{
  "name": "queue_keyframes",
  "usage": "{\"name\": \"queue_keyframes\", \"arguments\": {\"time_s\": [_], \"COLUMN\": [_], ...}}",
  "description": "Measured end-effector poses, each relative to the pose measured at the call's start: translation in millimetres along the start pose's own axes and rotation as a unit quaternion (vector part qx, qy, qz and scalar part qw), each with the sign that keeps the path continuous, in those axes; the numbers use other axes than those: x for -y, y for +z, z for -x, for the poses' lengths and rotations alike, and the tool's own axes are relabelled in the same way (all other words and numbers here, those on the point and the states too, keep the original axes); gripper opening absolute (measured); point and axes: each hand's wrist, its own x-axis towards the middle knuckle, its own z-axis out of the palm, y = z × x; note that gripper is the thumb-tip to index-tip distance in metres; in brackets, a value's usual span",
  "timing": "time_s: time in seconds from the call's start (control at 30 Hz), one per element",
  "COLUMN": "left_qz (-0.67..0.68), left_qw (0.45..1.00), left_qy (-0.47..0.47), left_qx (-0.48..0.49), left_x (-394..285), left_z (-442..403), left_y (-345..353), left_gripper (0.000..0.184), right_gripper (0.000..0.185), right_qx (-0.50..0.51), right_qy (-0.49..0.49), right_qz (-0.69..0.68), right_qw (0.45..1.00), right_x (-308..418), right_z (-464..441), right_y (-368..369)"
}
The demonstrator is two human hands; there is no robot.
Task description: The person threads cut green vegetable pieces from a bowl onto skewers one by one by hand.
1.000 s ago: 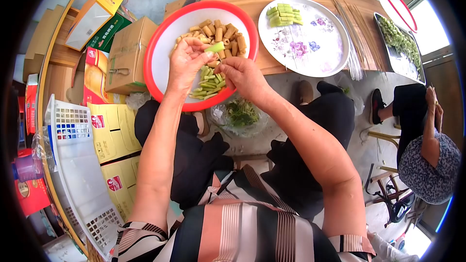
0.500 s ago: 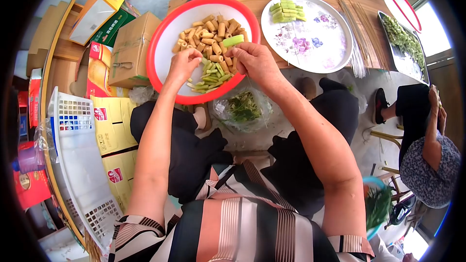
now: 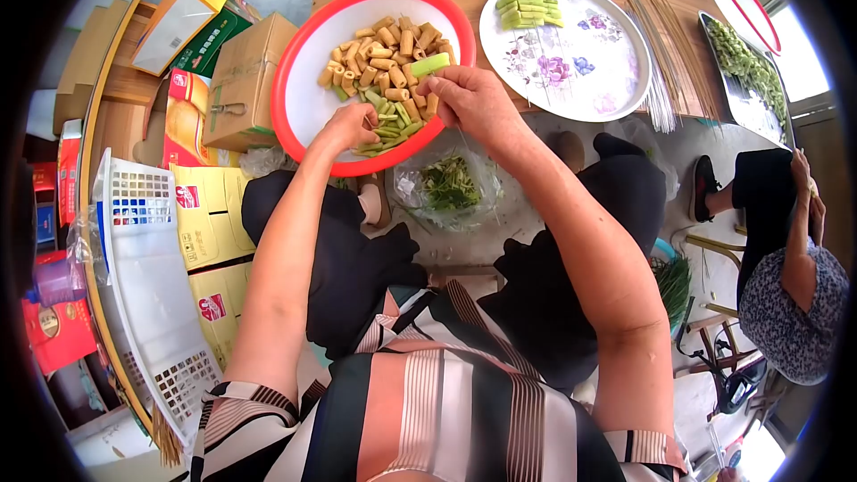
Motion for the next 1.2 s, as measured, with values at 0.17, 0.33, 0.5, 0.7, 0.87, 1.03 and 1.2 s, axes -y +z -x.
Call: {"name": "queue_keyframes", "arguments": {"time_s": [0.17,0.33,0.5,0.7,0.87,1.03,1.2], "left_qz": [-0.021,-0.010,0.102,0.504,0.673,0.717,0.734], "left_qw": [0.999,0.998,0.992,0.861,0.733,0.690,0.673], "left_qy": [-0.004,0.034,0.022,-0.005,0.054,0.056,0.049], "left_qx": [-0.034,-0.055,-0.068,-0.069,-0.081,-0.079,-0.080], "left_x": [-10,-6,-13,-40,-45,-49,-48], "left_z": [5,5,6,25,25,25,23], "left_y": [3,12,-4,-33,-42,-48,-49], "left_gripper": [0.022,0.020,0.013,0.010,0.015,0.014,0.014], "right_gripper": [0.024,0.024,0.025,0.024,0.023,0.022,0.023], "right_qx": [0.000,0.003,0.008,0.029,0.065,0.073,0.079], "right_qy": [0.005,0.005,0.003,0.001,0.012,0.010,0.001], "right_qz": [-0.004,0.004,0.025,0.070,0.080,0.091,0.105], "right_qw": [1.000,1.000,1.000,0.997,0.995,0.993,0.991], "right_x": [1,1,-1,-5,-13,-14,-12], "right_z": [1,0,-1,1,-2,-4,-4], "right_y": [1,3,4,9,14,19,25]}}
